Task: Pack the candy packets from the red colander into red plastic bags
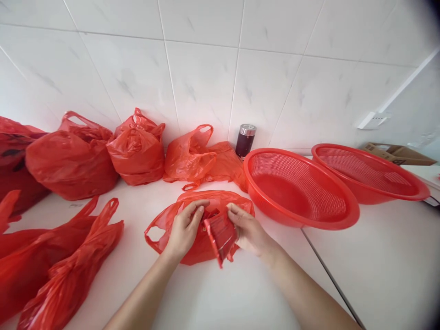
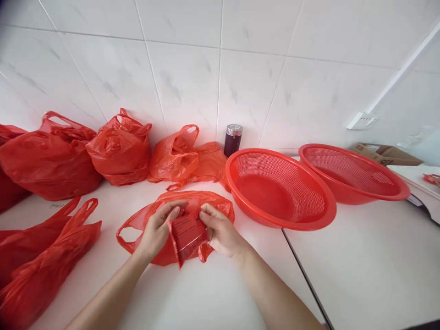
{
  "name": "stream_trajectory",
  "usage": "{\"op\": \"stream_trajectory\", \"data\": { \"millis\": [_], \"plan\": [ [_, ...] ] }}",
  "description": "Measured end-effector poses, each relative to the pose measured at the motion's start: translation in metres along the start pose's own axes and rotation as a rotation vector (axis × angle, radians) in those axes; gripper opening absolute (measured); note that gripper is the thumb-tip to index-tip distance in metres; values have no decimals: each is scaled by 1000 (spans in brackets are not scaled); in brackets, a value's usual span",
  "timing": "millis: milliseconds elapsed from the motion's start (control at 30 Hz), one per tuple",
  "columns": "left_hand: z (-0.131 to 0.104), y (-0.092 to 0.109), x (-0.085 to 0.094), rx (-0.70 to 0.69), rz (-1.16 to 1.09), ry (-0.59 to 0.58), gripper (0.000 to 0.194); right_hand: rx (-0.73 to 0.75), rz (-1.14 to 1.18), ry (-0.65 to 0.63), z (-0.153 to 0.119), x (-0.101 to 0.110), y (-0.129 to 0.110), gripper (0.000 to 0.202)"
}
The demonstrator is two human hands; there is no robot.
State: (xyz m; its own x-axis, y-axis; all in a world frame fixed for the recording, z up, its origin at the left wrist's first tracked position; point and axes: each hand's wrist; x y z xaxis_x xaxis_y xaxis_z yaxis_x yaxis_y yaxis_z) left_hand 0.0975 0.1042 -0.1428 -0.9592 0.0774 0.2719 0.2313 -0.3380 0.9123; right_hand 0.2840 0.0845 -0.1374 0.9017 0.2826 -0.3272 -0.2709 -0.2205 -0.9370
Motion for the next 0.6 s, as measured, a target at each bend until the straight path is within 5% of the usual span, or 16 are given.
{"op": "stream_trajectory", "data": {
  "millis": [100, 233, 367, 467, 600],
  "plan": [
    [1, -5, 0, -63, 166, -71, 34, 28, -159, 17, -1, 0, 4, 29],
    [3, -11, 0, -112, 504, -190, 31, 252, -432, 348, 7, 9, 10, 31],
    [3, -13, 2, -97, 558, -261, 27, 385, -557, 629, 15, 18, 15, 26],
    [2, -16, 4, -98, 520, -278, 32, 538, -674, 666, 19, 20, 18, 20],
    [0, -17, 4, -92, 458, -308, 31, 653, -854, 551, 21, 19, 21, 17]
  ]
}}
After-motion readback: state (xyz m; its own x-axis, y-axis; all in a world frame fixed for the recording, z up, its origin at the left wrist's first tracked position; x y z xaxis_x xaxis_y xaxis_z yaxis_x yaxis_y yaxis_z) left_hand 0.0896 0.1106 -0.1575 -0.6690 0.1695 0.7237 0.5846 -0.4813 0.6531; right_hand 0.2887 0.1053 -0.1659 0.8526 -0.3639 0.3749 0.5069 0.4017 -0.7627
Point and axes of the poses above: each hand's wrist, its own z-axis towards the middle knuckle, its own x-axis out of the back of the hand, y = z × x, and after that the axes turned 5 degrees about -x, right-handed
